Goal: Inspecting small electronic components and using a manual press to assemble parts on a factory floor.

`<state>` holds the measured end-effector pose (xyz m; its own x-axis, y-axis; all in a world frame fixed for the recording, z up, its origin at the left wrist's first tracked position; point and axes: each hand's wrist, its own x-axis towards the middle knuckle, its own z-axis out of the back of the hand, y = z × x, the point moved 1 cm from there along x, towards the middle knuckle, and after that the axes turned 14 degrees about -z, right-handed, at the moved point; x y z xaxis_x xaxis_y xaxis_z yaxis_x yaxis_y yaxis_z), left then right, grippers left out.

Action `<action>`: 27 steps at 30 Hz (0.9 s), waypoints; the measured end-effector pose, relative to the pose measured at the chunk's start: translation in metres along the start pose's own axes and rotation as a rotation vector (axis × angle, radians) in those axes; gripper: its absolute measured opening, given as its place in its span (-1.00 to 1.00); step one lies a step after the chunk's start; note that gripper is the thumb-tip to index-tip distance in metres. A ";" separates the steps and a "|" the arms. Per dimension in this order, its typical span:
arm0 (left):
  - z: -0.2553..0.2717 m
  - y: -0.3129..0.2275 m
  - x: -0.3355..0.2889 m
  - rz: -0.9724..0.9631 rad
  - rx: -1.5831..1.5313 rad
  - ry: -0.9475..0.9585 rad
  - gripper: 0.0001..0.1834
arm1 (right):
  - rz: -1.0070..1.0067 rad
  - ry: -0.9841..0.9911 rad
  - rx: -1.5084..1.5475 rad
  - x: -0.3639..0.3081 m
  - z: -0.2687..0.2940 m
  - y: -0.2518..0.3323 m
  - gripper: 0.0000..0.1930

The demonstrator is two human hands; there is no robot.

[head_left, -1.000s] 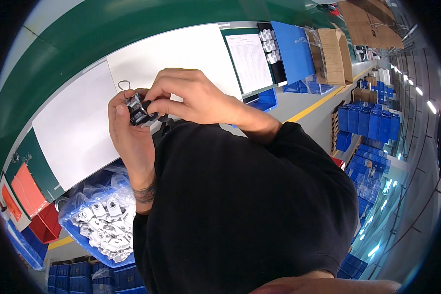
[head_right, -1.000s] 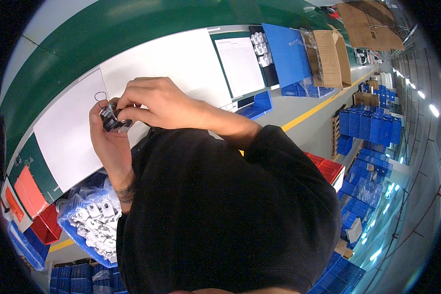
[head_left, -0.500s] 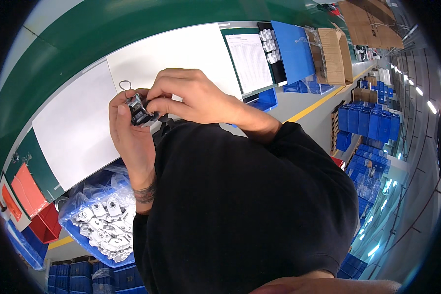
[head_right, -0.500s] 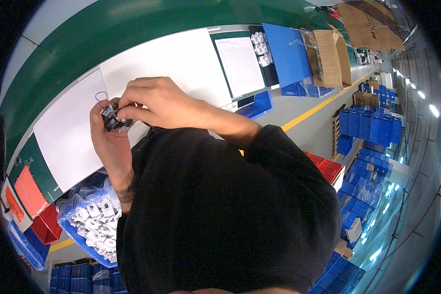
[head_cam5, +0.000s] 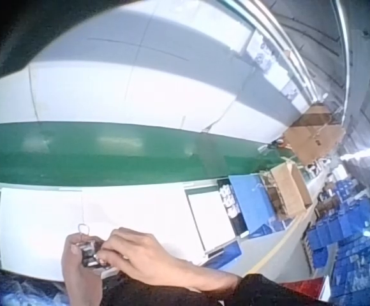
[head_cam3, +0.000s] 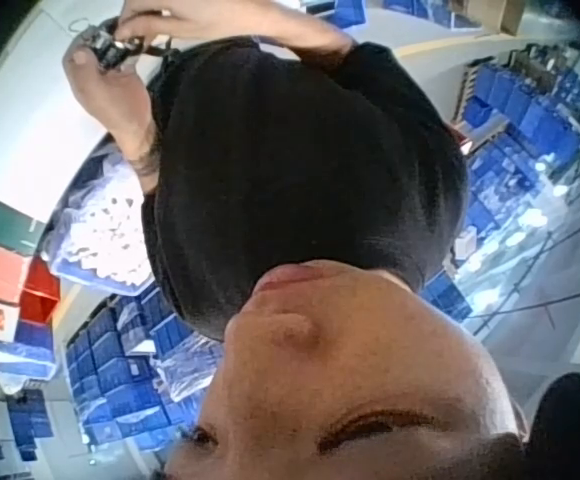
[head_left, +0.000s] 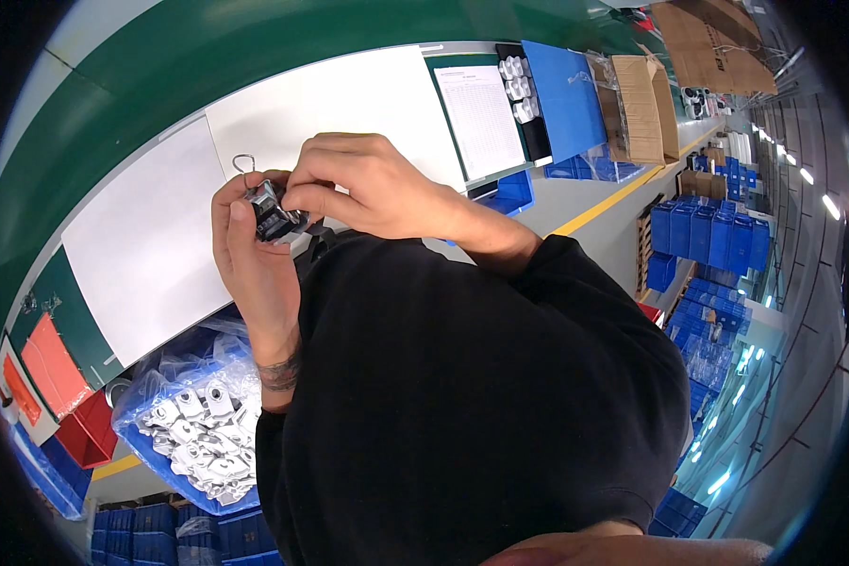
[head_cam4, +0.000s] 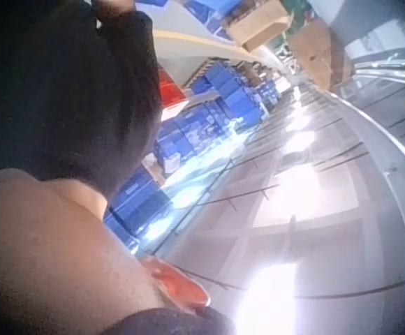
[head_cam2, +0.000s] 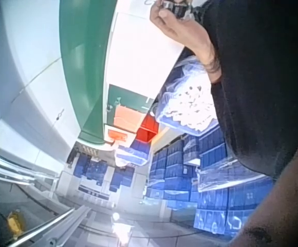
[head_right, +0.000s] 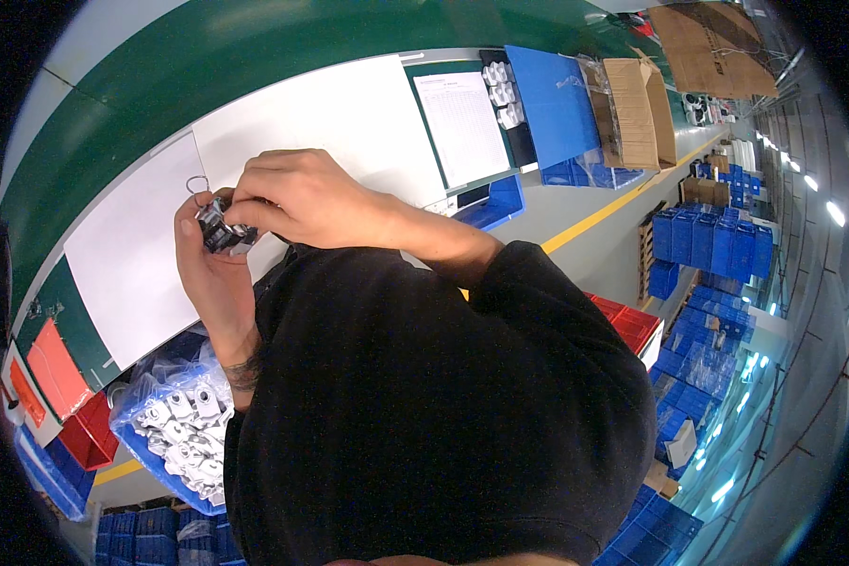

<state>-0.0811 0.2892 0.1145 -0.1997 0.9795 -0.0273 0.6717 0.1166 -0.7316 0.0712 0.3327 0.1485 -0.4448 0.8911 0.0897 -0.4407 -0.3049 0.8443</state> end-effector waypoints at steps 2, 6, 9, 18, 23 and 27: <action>0.001 0.000 0.000 -0.003 0.001 0.006 -0.72 | -0.005 0.014 0.015 0.000 0.000 0.000 -0.87; 0.001 -0.001 0.001 0.007 -0.021 -0.021 -0.71 | 0.012 0.020 0.060 0.000 0.002 0.002 -0.86; 0.001 -0.001 0.001 0.021 -0.021 -0.042 -0.70 | 0.047 0.009 0.040 0.000 0.002 0.003 -0.85; 0.002 -0.001 0.000 0.021 -0.008 -0.027 -0.70 | -0.110 0.065 0.077 -0.003 0.005 0.005 -0.81; 0.002 -0.001 -0.001 0.021 -0.015 -0.017 -0.70 | -0.029 0.021 0.079 -0.004 0.004 0.005 -0.81; 0.003 -0.001 0.000 0.020 -0.005 -0.043 -0.70 | -0.028 0.001 0.098 -0.001 0.006 0.009 -0.79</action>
<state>-0.0835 0.2886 0.1133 -0.2164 0.9737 -0.0708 0.6791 0.0981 -0.7275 0.0718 0.3307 0.1592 -0.4344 0.8984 0.0648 -0.3748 -0.2457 0.8939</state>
